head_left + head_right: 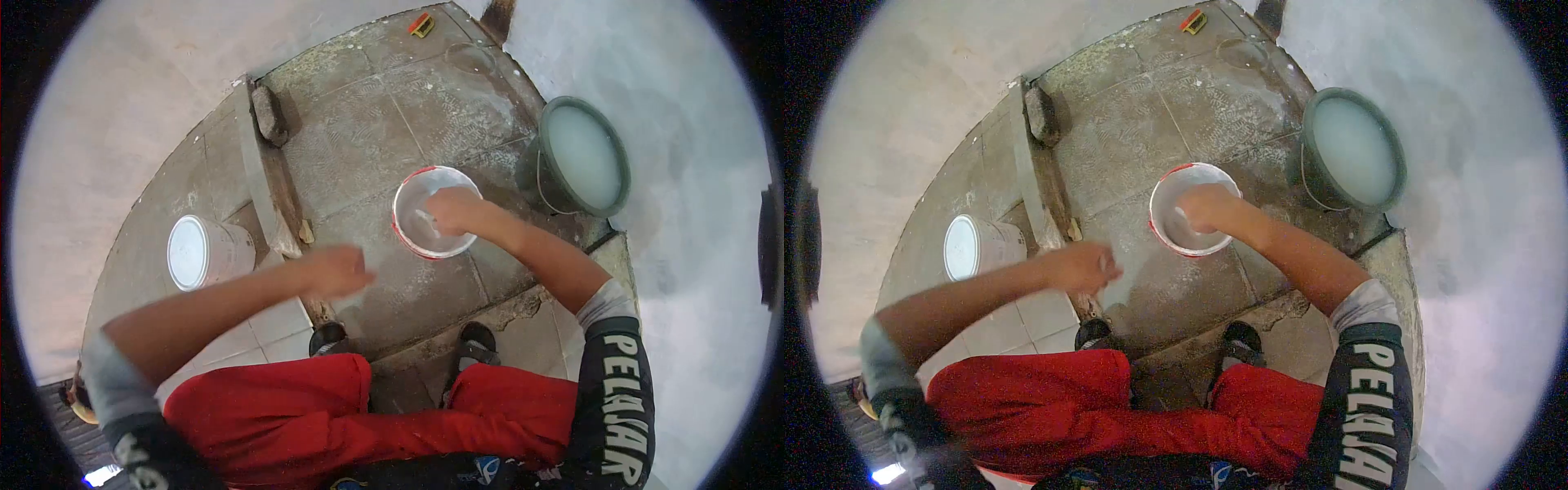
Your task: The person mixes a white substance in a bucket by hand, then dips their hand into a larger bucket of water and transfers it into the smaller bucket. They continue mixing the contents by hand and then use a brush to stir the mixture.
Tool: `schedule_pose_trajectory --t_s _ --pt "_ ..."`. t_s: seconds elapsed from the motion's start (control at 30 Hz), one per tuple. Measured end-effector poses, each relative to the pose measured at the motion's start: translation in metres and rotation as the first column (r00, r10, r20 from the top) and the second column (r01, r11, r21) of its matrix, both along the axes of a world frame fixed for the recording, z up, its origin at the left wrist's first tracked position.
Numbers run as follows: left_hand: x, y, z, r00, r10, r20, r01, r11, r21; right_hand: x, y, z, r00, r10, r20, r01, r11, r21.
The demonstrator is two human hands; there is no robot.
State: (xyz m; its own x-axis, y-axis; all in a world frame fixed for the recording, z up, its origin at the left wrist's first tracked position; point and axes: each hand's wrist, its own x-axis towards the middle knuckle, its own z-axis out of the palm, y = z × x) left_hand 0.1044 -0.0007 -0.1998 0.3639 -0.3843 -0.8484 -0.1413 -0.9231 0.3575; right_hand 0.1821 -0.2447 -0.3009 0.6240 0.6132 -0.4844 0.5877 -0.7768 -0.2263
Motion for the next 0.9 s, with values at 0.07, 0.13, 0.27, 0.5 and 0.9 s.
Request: schedule_pose_trajectory --t_s 0.07,0.13,0.27,0.5,0.9 --pt "0.028 -0.013 -0.057 0.907 0.420 -0.024 -0.421 0.906 -0.034 0.001 -0.003 0.021 1.000 0.021 0.008 -0.021 1.000 -0.003" --pt "0.038 -0.030 -0.091 0.794 0.573 -0.203 -0.597 0.798 -0.083 0.002 -0.009 0.040 0.999 -0.041 0.014 0.041 0.998 0.038" --pt "0.025 -0.060 -0.119 0.584 0.756 -0.296 -0.809 0.573 -0.131 0.009 -0.024 0.039 0.986 -0.149 0.071 0.139 0.982 0.130" --pt "0.031 -0.060 -0.114 0.389 0.843 -0.370 -0.915 0.309 -0.259 0.014 -0.034 0.071 0.979 -0.198 0.053 0.189 0.973 0.134" --pt "-0.037 0.066 -0.025 0.392 0.857 -0.333 -0.917 0.336 -0.216 -0.010 0.011 0.133 0.997 0.014 -0.073 0.010 0.949 0.315"
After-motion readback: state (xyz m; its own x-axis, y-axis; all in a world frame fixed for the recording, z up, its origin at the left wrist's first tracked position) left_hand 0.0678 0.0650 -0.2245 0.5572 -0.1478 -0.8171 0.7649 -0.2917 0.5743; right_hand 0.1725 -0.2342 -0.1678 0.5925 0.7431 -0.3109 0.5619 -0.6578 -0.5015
